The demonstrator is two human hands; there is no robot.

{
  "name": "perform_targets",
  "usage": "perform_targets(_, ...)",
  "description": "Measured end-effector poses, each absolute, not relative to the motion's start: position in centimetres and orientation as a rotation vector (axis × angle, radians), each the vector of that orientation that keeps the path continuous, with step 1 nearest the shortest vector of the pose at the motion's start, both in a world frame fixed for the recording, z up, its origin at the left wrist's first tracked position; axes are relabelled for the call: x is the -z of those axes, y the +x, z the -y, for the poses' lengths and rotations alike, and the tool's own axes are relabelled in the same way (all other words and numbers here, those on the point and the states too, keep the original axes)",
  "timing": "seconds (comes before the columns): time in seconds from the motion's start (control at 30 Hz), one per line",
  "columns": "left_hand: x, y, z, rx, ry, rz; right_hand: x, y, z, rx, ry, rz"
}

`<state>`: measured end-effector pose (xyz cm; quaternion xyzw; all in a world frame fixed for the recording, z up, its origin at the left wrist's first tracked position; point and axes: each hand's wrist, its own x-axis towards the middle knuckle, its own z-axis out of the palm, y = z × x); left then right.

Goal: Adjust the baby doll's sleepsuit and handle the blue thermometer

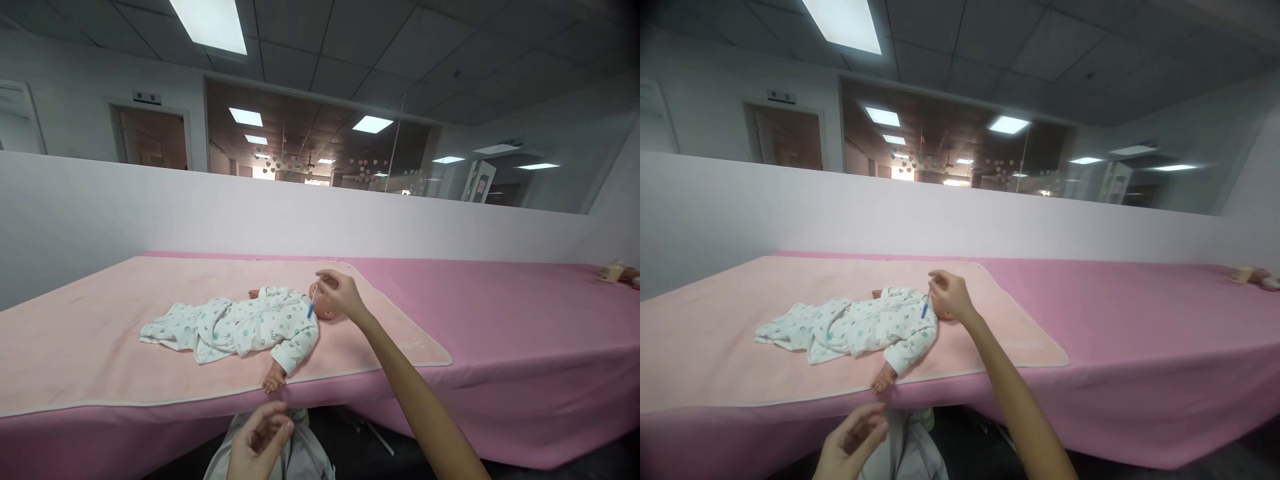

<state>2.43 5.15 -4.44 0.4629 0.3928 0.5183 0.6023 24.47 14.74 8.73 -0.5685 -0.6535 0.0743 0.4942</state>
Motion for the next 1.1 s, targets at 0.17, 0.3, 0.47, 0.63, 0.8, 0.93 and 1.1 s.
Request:
perform_targets(0.17, 2.2, 1.4, -9.4, -1.274, 1.272, -0.892, -10.2, 23.3, -15.7, -0.34, -1.274, 1.345)
perform_targets(0.3, 1.7, 0.7, -11.6, -1.343, 1.251, -0.897, -9.2, 22.6, -16.0, -0.478, -1.291, 1.336)
perform_targets(0.47, 2.2, 0.2, -12.9, -1.375, 1.148, -0.795, -9.0, 22.0, -16.2, -0.587, -1.301, 1.198)
perform_targets(0.63, 1.2, 0.1, -15.0, -1.519, 1.346, -0.944, -8.3, 21.0, -15.7, -0.752, -1.239, 1.146)
perform_targets(0.8, -0.3, 0.6, -16.7, -1.526, 1.462, -0.963, -7.9, 19.4, -14.3, -0.916, -1.215, 1.179)
perform_targets(0.93, -0.9, 0.9, -16.8, -1.536, 1.471, -0.884, -8.1, 19.1, -13.5, -1.084, -1.164, 1.162)
perform_targets(1.1, -1.3, 1.0, -16.0, -1.455, 1.437, -0.778, -8.0, 19.1, -13.3, -1.106, -1.187, 1.165)
